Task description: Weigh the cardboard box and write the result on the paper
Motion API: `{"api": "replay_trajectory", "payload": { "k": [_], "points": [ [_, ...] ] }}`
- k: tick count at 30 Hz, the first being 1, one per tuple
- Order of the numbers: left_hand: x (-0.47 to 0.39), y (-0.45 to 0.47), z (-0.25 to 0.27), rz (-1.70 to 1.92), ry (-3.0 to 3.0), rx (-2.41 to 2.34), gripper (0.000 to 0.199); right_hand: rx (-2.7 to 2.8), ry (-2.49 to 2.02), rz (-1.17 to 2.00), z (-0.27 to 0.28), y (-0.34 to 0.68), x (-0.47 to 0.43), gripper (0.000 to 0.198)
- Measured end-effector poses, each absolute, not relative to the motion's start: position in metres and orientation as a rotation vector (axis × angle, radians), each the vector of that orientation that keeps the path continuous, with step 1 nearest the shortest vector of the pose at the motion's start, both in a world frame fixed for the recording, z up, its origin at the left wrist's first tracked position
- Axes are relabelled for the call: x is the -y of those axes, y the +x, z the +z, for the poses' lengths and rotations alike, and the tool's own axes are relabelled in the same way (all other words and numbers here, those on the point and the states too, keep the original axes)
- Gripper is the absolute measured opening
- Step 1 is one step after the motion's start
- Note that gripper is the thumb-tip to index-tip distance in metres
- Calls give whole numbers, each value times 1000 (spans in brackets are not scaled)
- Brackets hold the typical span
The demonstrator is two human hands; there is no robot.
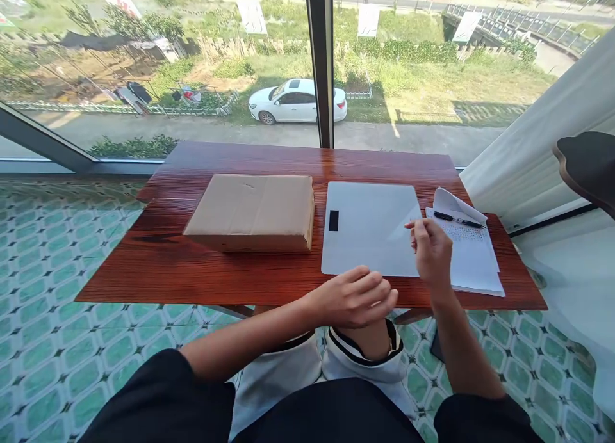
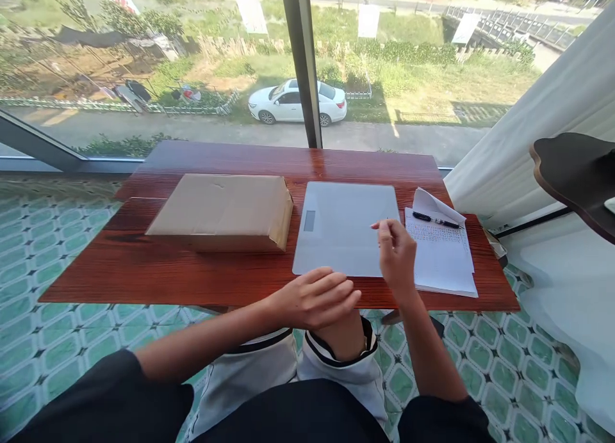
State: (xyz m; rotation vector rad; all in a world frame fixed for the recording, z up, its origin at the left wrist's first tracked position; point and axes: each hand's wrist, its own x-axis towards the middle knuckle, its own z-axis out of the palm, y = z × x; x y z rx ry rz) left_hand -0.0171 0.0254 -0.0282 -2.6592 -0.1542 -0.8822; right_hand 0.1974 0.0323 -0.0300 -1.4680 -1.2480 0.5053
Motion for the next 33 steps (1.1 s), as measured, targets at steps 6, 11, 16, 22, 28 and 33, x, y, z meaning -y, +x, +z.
{"api": "replay_trajectory", "payload": {
  "k": [6, 11, 16, 22, 28, 33],
  "points": [
    [-25, -138, -31, -959, -2392, 704, 33, 1585, -1319, 559, -28, 124, -38, 21],
    [-22, -211, -38, -1110, -2070, 1059, 37, 1620, -1234, 589, -24, 83, -44, 25],
    [-32, -234, -37, -1434, -1772, 1645, 33, 1537, -1190, 729, -27, 49, -51, 46],
    [-57, -231, -32, -2027, -1814, 2353, 71, 1569, -1357, 884, -29, 33, -54, 87],
    [-65, -230, -34, -1762, -1870, 2582, 75, 1619, -1429, 1014, -27, 28, -56, 96],
    [-68, -233, -38, -1636, -1826, 2611, 65, 1632, -1384, 952, -30, 26, -57, 85]
  ]
}}
